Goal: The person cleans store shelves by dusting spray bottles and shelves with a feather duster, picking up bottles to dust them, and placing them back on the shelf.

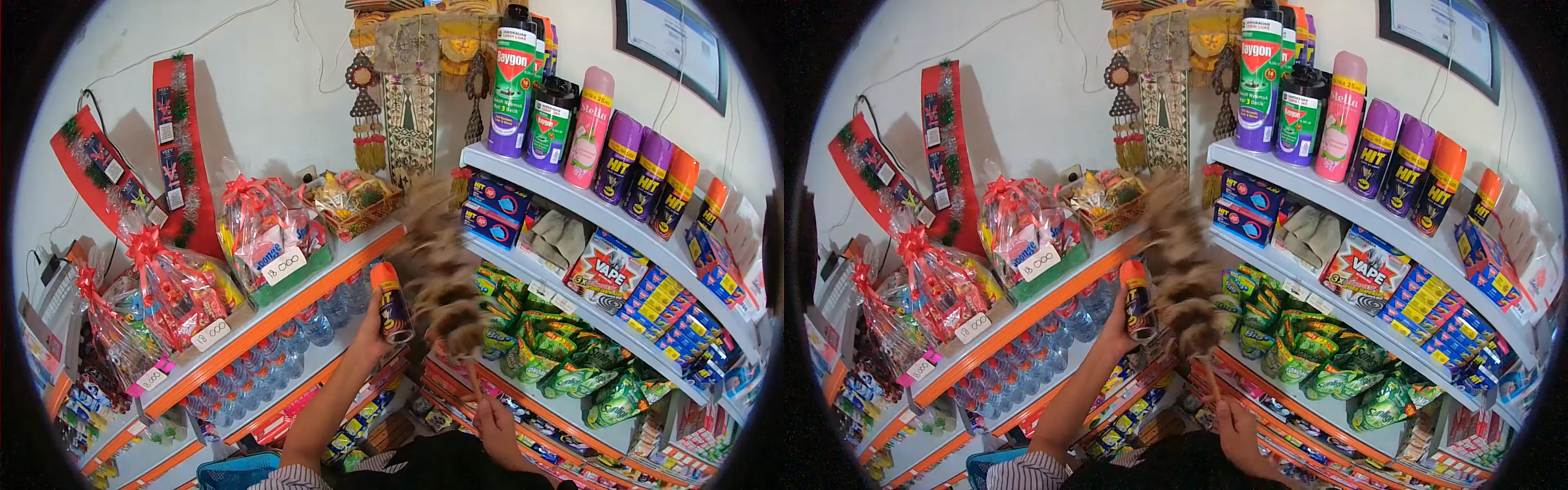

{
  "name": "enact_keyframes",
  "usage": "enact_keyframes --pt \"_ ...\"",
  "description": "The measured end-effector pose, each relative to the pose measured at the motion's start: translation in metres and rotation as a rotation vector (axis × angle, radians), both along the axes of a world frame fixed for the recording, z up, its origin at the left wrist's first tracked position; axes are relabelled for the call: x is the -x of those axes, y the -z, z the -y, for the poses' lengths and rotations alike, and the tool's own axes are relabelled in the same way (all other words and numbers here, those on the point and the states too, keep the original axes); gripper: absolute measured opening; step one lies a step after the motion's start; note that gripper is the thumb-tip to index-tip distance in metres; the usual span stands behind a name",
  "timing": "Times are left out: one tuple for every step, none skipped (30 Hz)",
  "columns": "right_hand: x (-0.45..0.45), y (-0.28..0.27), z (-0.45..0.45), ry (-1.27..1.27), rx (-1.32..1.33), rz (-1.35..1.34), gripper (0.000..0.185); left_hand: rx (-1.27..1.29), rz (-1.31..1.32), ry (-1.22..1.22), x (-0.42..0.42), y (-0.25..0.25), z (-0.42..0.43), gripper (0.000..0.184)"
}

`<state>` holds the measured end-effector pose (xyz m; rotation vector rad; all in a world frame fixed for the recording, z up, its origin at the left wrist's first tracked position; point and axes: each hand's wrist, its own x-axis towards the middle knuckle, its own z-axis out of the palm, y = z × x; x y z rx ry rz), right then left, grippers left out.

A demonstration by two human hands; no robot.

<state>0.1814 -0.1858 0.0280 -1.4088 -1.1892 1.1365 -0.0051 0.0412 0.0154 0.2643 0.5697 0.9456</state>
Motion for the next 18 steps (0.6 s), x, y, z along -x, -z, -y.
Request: enact_keyframes --pt "0.002 0.000 0.001 0.082 -0.020 -0.124 0.032 0.000 0.002 -0.001 0.002 0.004 0.001 0.049" --pt "0.004 0.003 0.002 0.080 -0.019 -0.121 0.032 -0.057 -0.021 -0.031 0.003 0.007 0.002 0.050" --pt "0.006 0.009 0.004 0.124 -0.015 -0.079 0.033 -0.116 -0.043 -0.061 0.004 0.011 0.003 0.051" --pt "0.007 0.014 0.005 0.167 -0.014 -0.036 0.033 -0.118 -0.037 -0.065 0.004 0.014 0.004 0.051" --pt "0.006 0.017 0.005 0.164 -0.018 -0.030 0.033 -0.082 -0.062 -0.019 0.004 0.016 0.006 0.052" --pt "0.005 0.020 0.003 0.028 0.051 0.112 0.034 -0.049 -0.087 0.028 0.004 0.018 0.006 0.054" --pt "0.003 0.025 0.003 -0.107 0.121 0.254 0.035 -0.054 -0.080 0.027 0.002 0.019 0.006 0.054" --pt "0.005 0.032 0.001 -0.083 0.104 0.143 0.036 -0.053 -0.124 0.037 0.001 0.017 0.009 0.055" --pt "0.001 0.034 0.000 -0.085 0.097 0.150 0.036 -0.055 -0.167 0.044 0.000 0.016 0.010 0.056" --pt "-0.002 0.036 -0.001 -0.041 0.107 0.110 0.036 -0.121 -0.072 0.162 0.007 0.024 0.008 0.055" --pt "-0.003 0.033 -0.002 0.005 0.117 0.066 0.035 -0.127 -0.069 0.160 0.004 0.025 0.011 0.055" --pt "-0.005 0.033 -0.006 0.029 0.108 0.020 0.034 -0.109 -0.106 0.048 -0.004 0.027 0.015 0.052" --pt "-0.008 0.031 -0.012 0.028 0.106 0.024 0.034 -0.089 -0.141 -0.064 -0.011 0.028 0.017 0.050" --pt "-0.010 0.025 -0.020 0.049 0.115 0.135 0.033 -0.092 -0.192 -0.079 -0.016 0.009 0.031 0.051" --pt "-0.012 0.023 -0.024 0.072 0.128 0.244 0.032 -0.088 -0.189 -0.075 -0.019 0.009 0.033 0.051" --pt "-0.024 0.040 -0.033 0.023 0.027 0.430 0.034 -0.139 -0.168 -0.007 -0.021 0.010 0.035 0.049" --pt "-0.025 0.041 -0.038 0.029 0.035 0.432 0.034 -0.191 -0.145 0.060 -0.024 0.011 0.038 0.046" --pt "-0.027 0.037 -0.043 -0.031 -0.018 0.525 0.034 -0.136 -0.099 0.080 -0.029 0.002 0.046 0.042"
